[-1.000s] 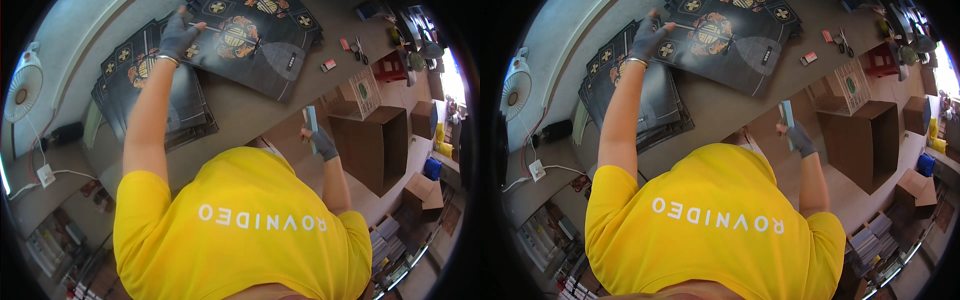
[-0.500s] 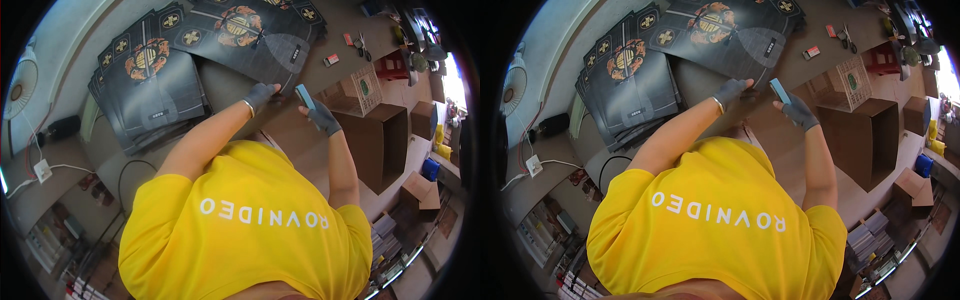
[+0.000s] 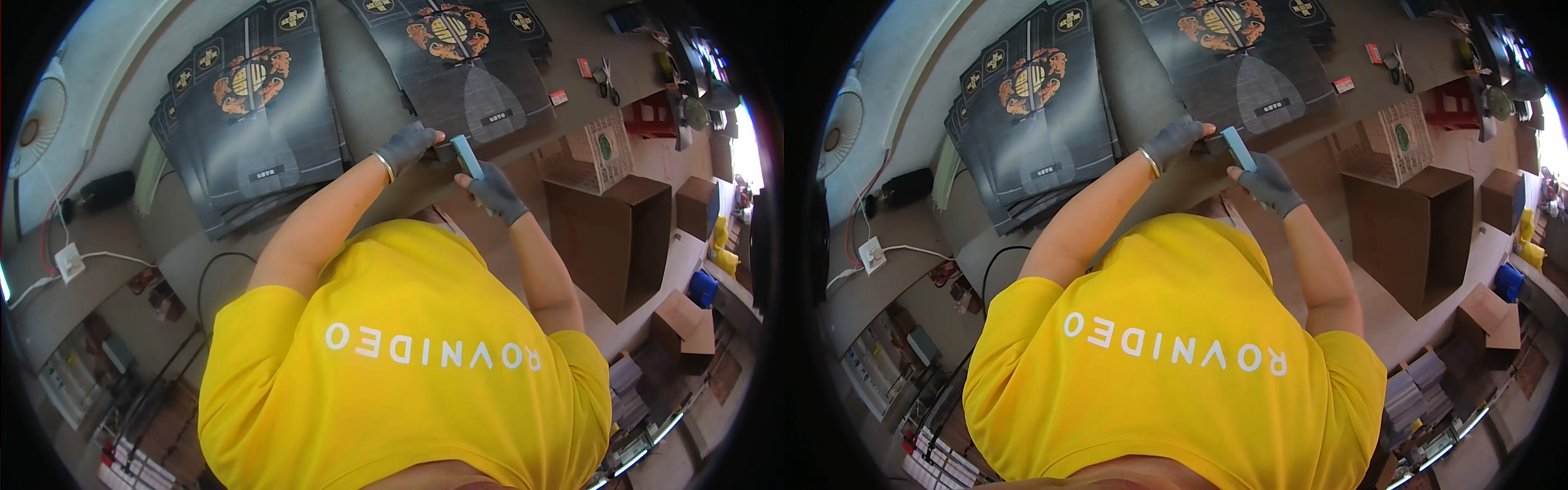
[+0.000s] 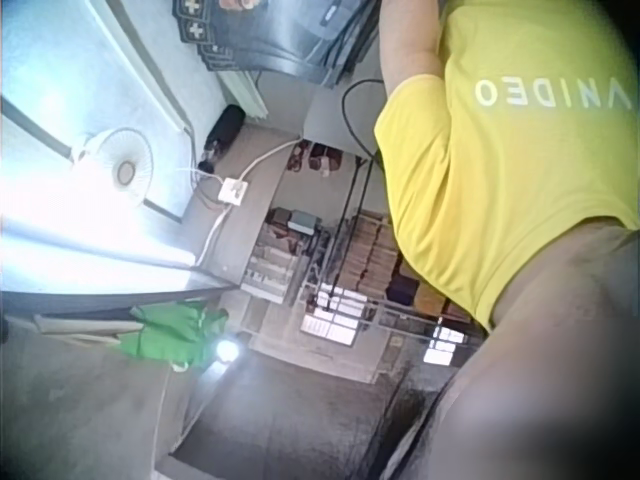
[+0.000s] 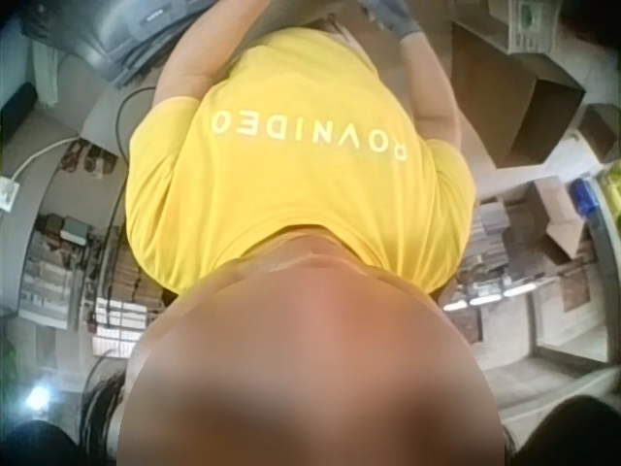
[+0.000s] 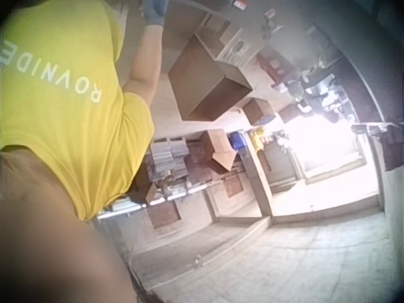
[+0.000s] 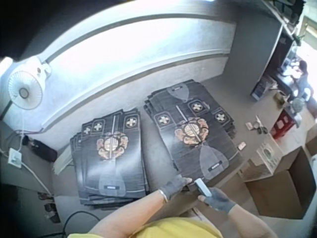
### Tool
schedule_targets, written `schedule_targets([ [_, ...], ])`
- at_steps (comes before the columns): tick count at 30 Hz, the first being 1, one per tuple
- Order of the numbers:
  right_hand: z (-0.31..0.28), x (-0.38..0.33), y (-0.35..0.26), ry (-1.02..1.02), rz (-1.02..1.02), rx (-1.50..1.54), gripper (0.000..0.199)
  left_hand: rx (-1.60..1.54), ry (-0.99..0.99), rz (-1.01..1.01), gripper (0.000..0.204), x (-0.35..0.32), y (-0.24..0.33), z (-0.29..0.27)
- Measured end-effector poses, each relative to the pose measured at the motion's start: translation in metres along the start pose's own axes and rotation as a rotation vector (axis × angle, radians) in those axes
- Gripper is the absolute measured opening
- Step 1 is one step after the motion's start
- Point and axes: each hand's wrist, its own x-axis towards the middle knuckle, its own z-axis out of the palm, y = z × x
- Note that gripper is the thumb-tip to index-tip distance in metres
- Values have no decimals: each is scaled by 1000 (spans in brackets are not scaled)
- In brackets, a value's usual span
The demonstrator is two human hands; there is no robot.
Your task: The recorder is stapling the bottom of cardboard pizza-style boxes to prepare them for use.
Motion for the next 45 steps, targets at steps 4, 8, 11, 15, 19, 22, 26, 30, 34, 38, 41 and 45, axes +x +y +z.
schedule_targets([
  [4, 10, -5, -11, 59, 63, -88, 29, 50, 32, 35, 26, -2, -3, -1],
  [8, 24, -6, -18, 69, 66, 12, 29, 56, 125, -2, 31, -15, 2, 10],
  [11, 22, 1, -10, -38, 4, 232, 28, 213, 161, 53, 36, -25, 10, -1],
  [15, -25, 21, 45, 281, -41, 291, 28, -159, 185, 94, 38, -56, 47, -10],
  [19, -54, 7, 38, 371, 7, 379, 24, -143, 162, 75, 39, -61, 47, -31],
  [22, -61, 7, 37, 390, 53, 230, 22, -108, 168, 87, 41, -61, 46, -32],
  [26, -57, 4, 39, 388, 126, 162, 25, -115, 176, 99, 41, -58, 40, -31],
  [30, -50, 9, 40, 360, 128, 127, 30, -53, 238, 143, 57, -76, 59, -27],
  [34, -23, -10, 0, 221, 32, 207, 33, 32, 332, 243, 55, -137, 94, -49],
  [38, -3, -20, -3, -128, -97, 256, 32, 249, 444, 385, 56, -232, 98, -127],
  [41, 8, -15, -10, -191, -84, 352, 30, 100, 687, 135, 59, -289, 75, -181],
  [45, 14, -10, -31, -173, -59, 302, 28, 759, 956, -42, 66, -295, 44, -235],
])
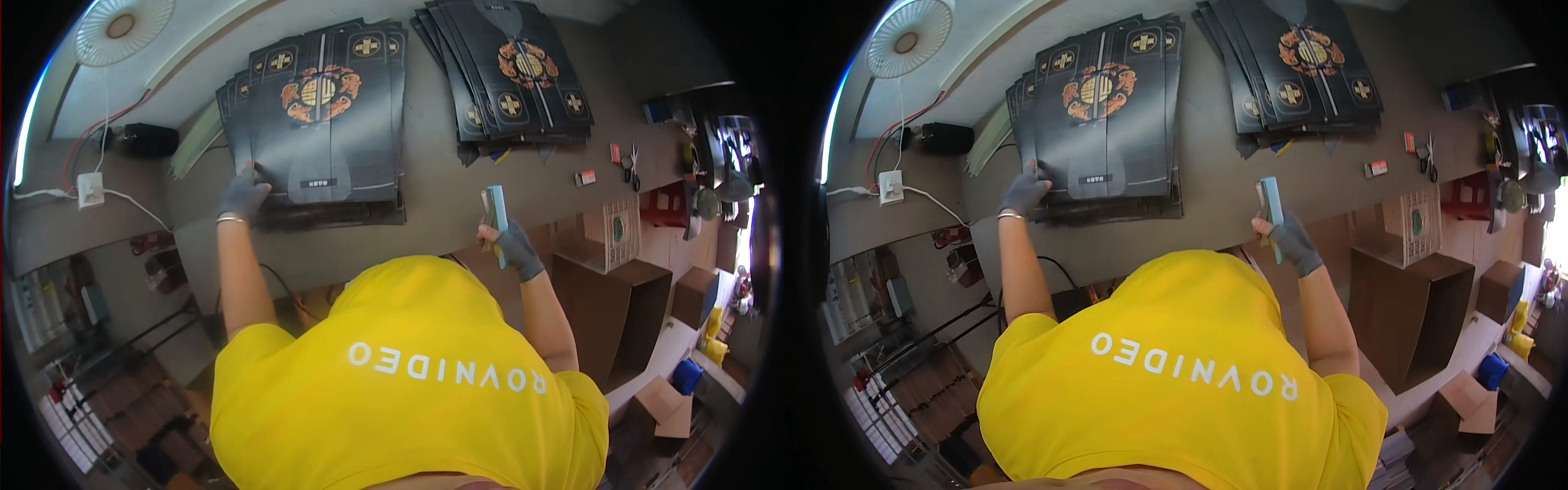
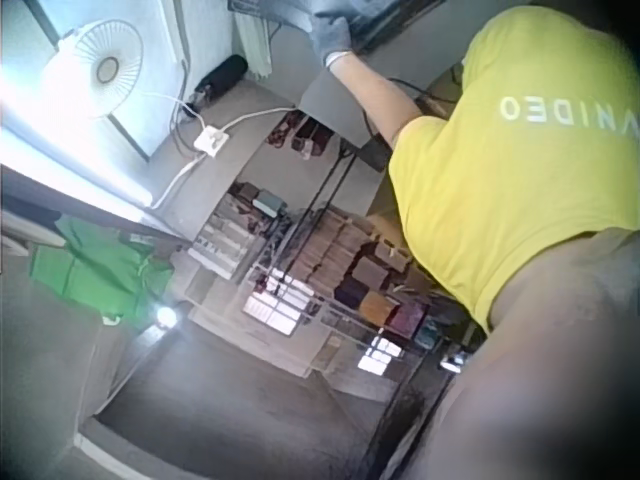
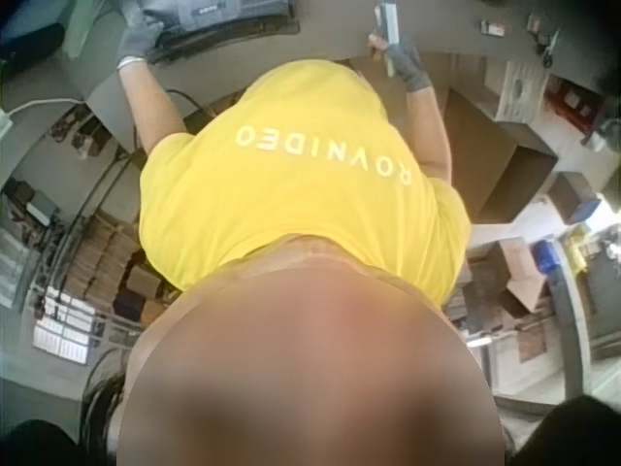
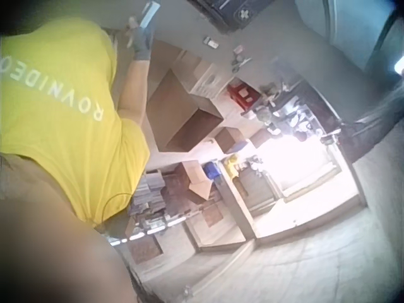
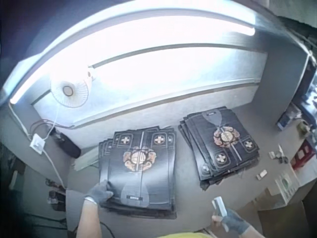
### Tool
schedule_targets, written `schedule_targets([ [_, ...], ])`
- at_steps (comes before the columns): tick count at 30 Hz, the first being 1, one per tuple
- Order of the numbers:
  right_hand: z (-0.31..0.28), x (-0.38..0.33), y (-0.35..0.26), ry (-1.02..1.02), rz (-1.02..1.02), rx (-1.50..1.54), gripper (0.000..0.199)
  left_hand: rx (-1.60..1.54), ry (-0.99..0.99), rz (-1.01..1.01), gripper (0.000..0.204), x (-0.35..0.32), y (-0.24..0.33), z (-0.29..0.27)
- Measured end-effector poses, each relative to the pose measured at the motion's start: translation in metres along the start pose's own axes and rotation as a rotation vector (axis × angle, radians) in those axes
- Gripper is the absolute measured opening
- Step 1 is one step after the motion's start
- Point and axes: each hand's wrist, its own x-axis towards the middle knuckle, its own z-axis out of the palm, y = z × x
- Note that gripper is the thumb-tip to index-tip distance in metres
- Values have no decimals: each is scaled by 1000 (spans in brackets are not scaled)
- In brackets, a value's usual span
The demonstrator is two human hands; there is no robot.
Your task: The recorder is stapling the bottom of cardboard pizza-style boxes to prepare them for use.
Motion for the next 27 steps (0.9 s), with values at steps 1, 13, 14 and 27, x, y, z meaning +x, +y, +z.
schedule_targets([
  [1, 3, 1, -3, 1, -11, -10, 28, 346, 88, 31, 65, -2, 26, 5],
  [13, 8, -28, 33, 184, -130, 216, 31, 928, 127, 557, 67, 82, 230, 178],
  [14, 2, -34, 39, 197, -134, 222, 31, 894, 104, 386, 68, 86, 228, 177],
  [27, -30, -50, 66, 260, -154, 294, 31, -55, 156, 157, 117, 45, 334, 277],
])
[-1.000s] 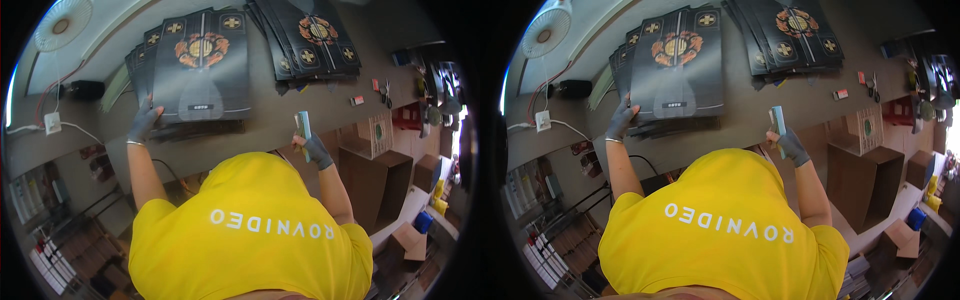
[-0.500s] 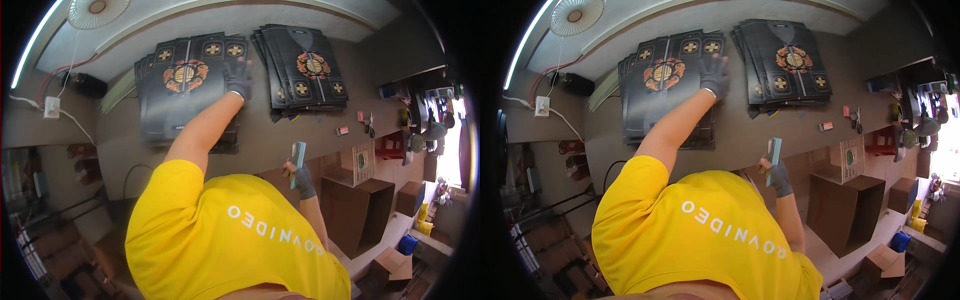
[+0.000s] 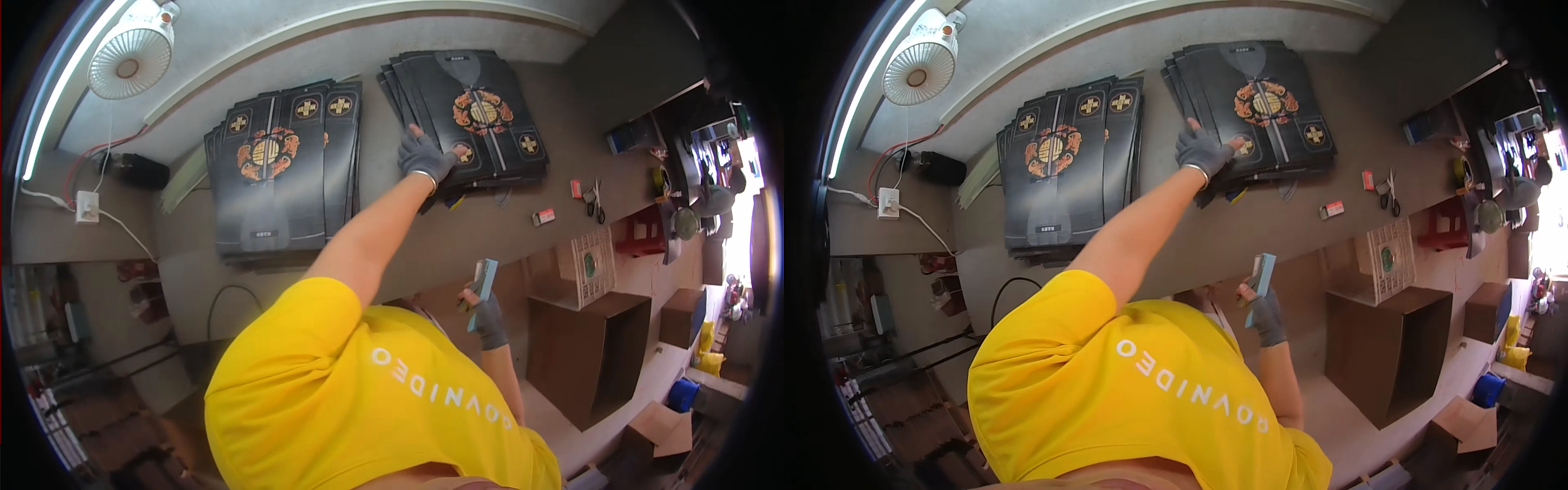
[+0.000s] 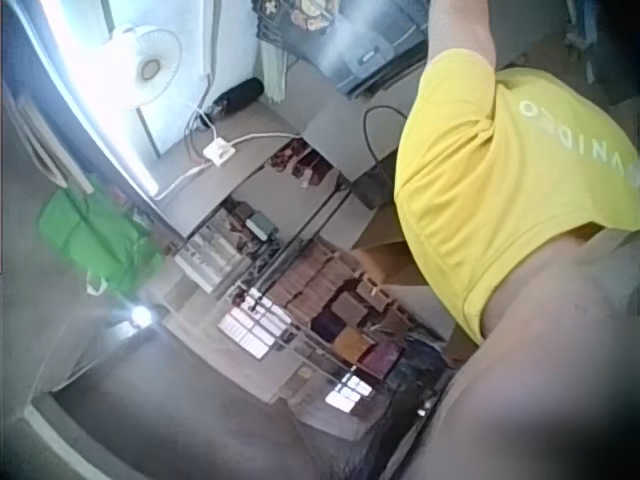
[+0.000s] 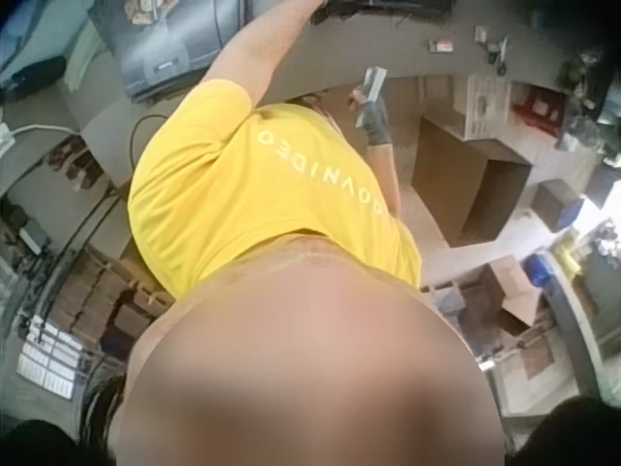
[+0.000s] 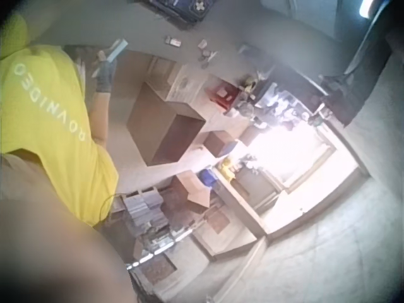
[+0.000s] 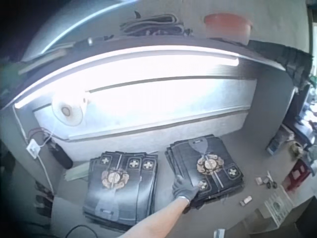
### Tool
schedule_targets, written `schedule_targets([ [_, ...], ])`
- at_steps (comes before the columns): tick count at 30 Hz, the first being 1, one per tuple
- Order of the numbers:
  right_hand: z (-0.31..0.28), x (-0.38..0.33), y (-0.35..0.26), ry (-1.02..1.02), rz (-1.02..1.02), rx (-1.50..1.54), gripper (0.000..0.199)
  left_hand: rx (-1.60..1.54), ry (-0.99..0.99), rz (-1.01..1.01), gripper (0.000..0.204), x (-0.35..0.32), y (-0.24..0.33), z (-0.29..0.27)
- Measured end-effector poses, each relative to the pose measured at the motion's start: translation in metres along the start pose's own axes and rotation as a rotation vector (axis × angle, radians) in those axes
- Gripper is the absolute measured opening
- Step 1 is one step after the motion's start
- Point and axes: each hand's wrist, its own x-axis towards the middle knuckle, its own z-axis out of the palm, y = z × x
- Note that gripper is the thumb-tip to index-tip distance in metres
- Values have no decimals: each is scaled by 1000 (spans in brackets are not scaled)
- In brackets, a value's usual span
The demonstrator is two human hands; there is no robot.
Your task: The recorder is stapling the bottom of cardboard pizza-style boxes to prepare them for use.
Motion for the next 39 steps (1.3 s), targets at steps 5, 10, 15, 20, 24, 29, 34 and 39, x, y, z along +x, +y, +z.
schedule_targets([
  [5, -8, -4, -6, -2, -57, -55, 29, 66, -68, -211, 129, -1, -23, 9],
  [10, -32, 5, -10, -65, 40, -158, 33, -78, -177, -34, 79, 0, -99, 2],
  [15, -29, 44, -26, -217, 59, -477, 41, -598, -552, -223, 31, -53, -93, -18],
  [20, 1, 64, -37, -392, 141, -396, 41, -772, -735, -336, 31, -83, -98, -24],
  [24, 29, 59, -29, -391, 172, -219, 33, -829, -768, -206, 34, -96, -119, -13],
  [29, 54, 57, -26, -242, 126, -299, 28, -1093, -781, -326, 32, -107, -121, -3],
  [34, 71, 53, -30, -76, 162, -477, 23, -915, -825, -166, 32, -103, -116, -15],
  [39, 77, 57, -20, 9, 148, -505, 25, -908, -792, -159, 34, -108, -107, -21],
])
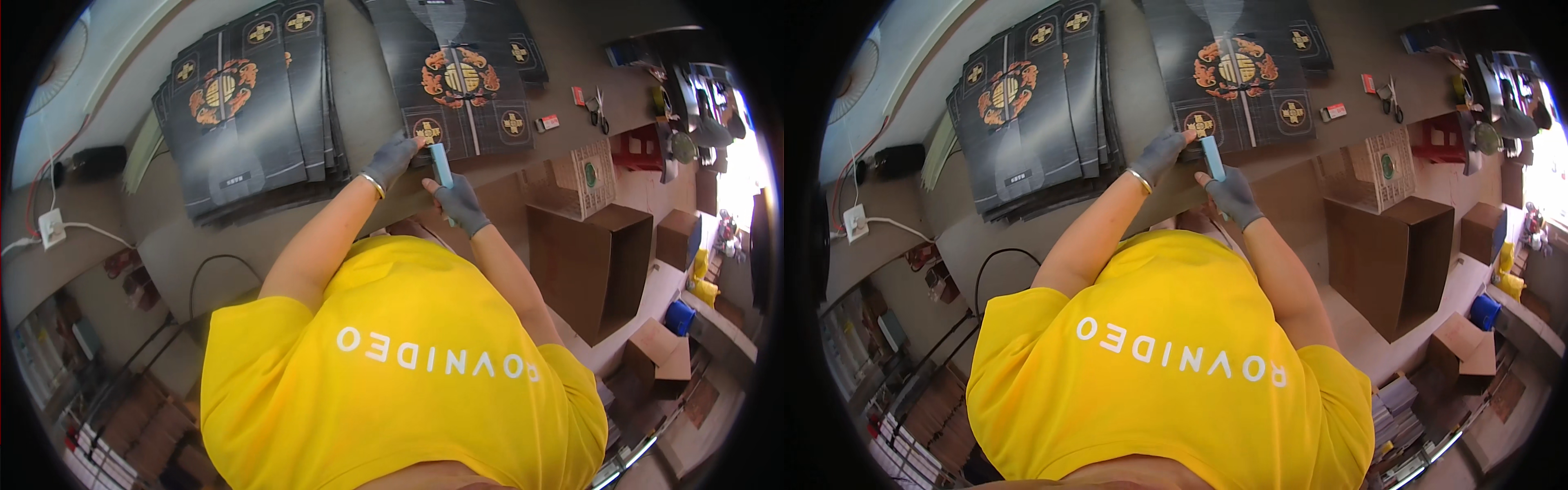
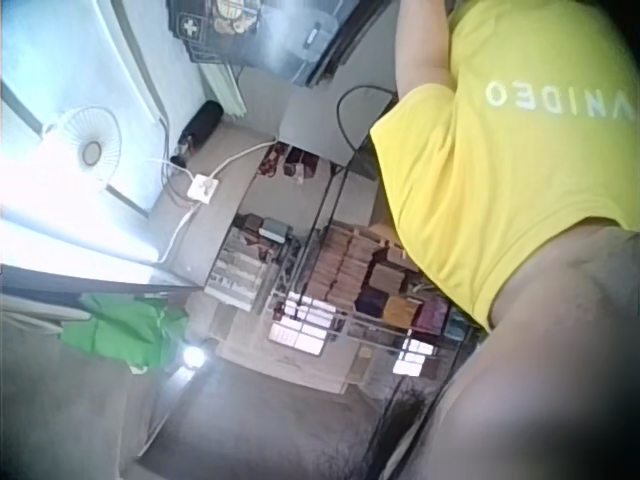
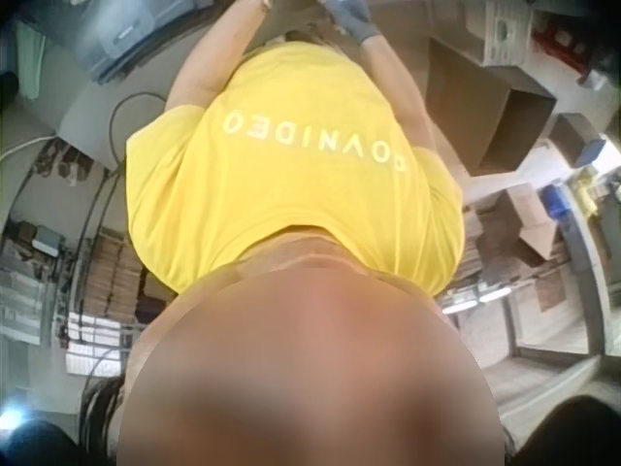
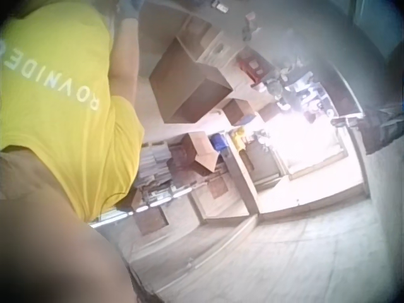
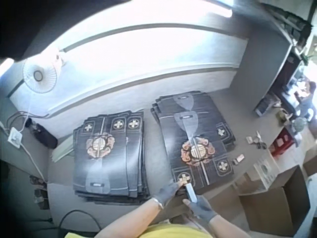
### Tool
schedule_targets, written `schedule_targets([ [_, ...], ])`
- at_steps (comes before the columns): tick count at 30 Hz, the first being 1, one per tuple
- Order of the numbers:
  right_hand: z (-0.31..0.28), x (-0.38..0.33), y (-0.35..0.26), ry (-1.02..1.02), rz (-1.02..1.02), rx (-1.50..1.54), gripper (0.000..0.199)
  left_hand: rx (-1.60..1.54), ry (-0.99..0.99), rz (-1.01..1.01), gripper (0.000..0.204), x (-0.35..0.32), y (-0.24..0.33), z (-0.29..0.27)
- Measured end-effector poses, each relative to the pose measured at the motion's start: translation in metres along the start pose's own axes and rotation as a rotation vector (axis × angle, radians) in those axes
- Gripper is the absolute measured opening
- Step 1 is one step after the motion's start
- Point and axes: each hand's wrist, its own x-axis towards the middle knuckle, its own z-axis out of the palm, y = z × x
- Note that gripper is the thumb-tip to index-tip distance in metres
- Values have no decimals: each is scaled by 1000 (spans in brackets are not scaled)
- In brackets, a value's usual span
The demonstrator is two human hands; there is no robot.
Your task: The recorder is stapling the bottom of cardboard pizza-style boxes to prepare them for use.
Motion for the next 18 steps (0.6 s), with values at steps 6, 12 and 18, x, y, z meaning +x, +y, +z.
schedule_targets([
  [6, 0, 4, 4, -114, 52, 106, 32, -133, 60, 13, 35, 0, -6, -9],
  [12, -64, 18, 40, 218, -22, 261, 53, -79, 86, -95, 29, -4, 23, -34],
  [18, -89, 16, 22, 251, 15, 92, 28, -73, 42, -142, 28, -5, 30, -41],
])
